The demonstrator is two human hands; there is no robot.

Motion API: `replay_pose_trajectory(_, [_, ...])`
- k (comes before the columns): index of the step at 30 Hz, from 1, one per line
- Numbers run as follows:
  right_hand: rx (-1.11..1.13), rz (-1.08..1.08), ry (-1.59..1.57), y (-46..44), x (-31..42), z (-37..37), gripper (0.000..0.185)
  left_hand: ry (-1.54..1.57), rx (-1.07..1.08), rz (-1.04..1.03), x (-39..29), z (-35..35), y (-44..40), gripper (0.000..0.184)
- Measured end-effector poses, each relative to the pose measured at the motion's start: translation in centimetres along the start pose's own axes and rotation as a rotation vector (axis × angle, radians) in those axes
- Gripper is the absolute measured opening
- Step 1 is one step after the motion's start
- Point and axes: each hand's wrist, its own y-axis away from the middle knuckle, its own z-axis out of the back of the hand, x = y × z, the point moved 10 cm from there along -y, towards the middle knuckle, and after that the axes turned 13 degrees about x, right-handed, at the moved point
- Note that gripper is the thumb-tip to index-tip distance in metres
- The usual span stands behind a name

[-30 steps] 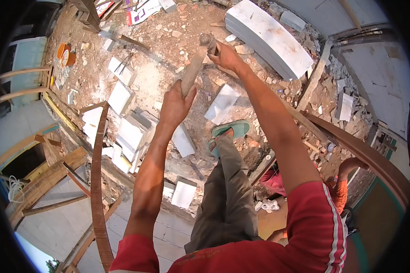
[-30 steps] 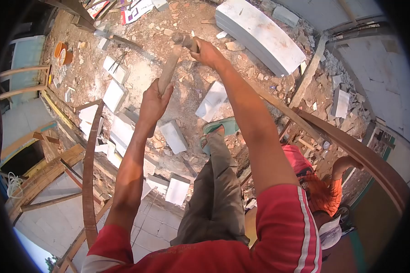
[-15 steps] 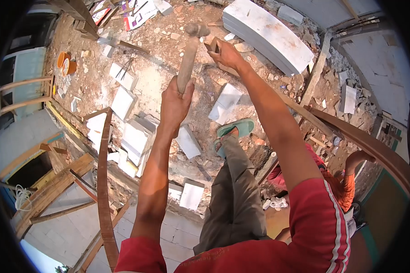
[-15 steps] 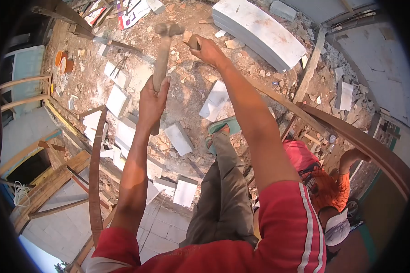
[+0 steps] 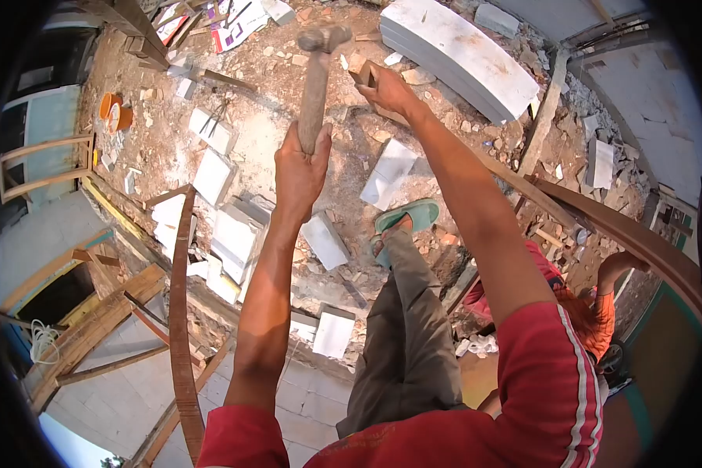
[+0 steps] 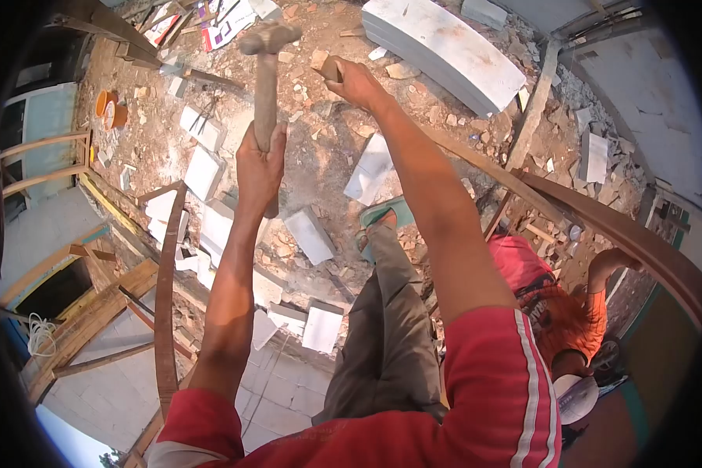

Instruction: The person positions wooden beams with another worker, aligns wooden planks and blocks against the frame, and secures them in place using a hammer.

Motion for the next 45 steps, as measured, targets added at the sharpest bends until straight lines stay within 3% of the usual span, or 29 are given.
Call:
replay_pose_trajectory(1, [0.032, -0.001, 0.008, -0.5, 0.0, 0.6, 0.034, -0.132, 0.237, 0.213, 4.3, -2.4, 0.3, 0.044])
replay_pose_trajectory(2, [-0.028, 0.057, 0.033, -0.5, -0.1, 0.5, 0.032, -0.123, 0.227, 0.199, 2.3, -1.6, -0.2, 0.044])
replay_pose_trajectory(4, [-0.051, 0.049, 0.017, -0.6, -0.9, 0.8, 0.03, -0.14, 0.308, 0.461, 0.8, -0.2, 0.1, 0.046])
replay_pose_trajectory(6, [-0.032, 0.032, -0.047, -0.5, 0.1, 1.3, 0.03, 0.057, 0.194, 0.385, -4.4, 2.1, -0.7, 0.042])
replay_pose_trajectory(9, [0.001, -0.017, -0.064, 0.3, -0.4, 0.7, 0.031, 0.252, -0.049, -0.034, -12.6, 6.7, -2.9, 0.039])
replay_pose_trajectory(11, [-0.057, 0.034, -0.004, 0.3, 0.1, 1.0, 0.031, 0.424, -0.142, -0.214, -15.3, 8.2, -3.3, 0.042])
replay_pose_trajectory(13, [-0.038, -0.009, -0.032, 0.4, -0.8, 0.9, 0.032, 0.465, -0.207, -0.342, -12.1, 5.6, -2.2, 0.041])
replay_pose_trajectory(15, [0.004, 0.0, -0.044, 0.2, -0.2, 0.9, 0.034, -0.102, -0.101, -0.103, -1.7, -0.1, -0.6, 0.036])
replay_pose_trajectory(17, [-0.068, 0.074, 0.046, -0.5, -0.7, 0.6, 0.038, -0.32, 0.247, 0.251, 2.4, -2.5, -0.6, 0.042])
replay_pose_trajectory(18, [-0.058, 0.058, 0.023, -0.8, -1.5, 0.5, 0.038, -0.311, 0.239, 0.242, 1.6, -2.2, -0.9, 0.042])
replay_pose_trajectory(20, [-0.011, -0.001, -0.038, -0.2, -1.7, -0.4, 0.041, -0.092, 0.273, 0.468, -2.3, 0.2, -0.4, 0.044])
replay_pose_trajectory(24, [-0.016, -0.019, -0.035, -0.5, -2.1, 0.1, 0.039, 0.275, -0.074, -0.002, -12.2, 5.8, -2.2, 0.037])
replay_pose_trajectory(27, [-0.038, -0.003, -0.019, -0.3, -1.4, 0.1, 0.036, 0.621, -0.184, -0.415, -15.1, 7.3, -2.8, 0.035])
replay_pose_trajectory(29, [-0.044, 0.001, -0.021, -0.3, -2.0, 0.2, 0.035, 0.418, -0.176, -0.366, -7.8, 2.8, -1.6, 0.035])
replay_pose_trajectory(31, [-0.074, 0.095, -0.073, -0.7, -1.5, 0.6, 0.035, -0.251, 0.205, 0.221, 0.7, -2.6, -0.6, 0.038])
replay_pose_trajectory(34, [-0.055, 0.067, -0.019, -0.9, -2.0, 0.9, 0.032, -0.241, 0.31, 0.322, 1.3, -3.0, -0.4, 0.042])
replay_pose_trajectory(37, [-0.034, 0.014, -0.081, -1.0, -2.2, 0.6, 0.032, 0.142, 0.172, 0.42, -4.7, 0.6, 0.1, 0.041])
replay_pose_trajectory(41, [-0.059, 0.025, 0.05, -0.7, -2.1, 0.0, 0.035, 0.489, -0.129, -0.15, -14.9, 6.5, -2.2, 0.04])
replay_pose_trajectory(43, [-0.06, 0.042, 0.028, -1.2, -2.7, -0.1, 0.035, 0.618, -0.229, -0.346, -15.0, 7.4, -1.9, 0.04])
replay_pose_trajectory(45, [-0.037, -0.002, -0.002, -0.3, -2.7, 0.2, 0.035, 0.45, -0.205, -0.459, -7.5, 2.8, -1.0, 0.039])
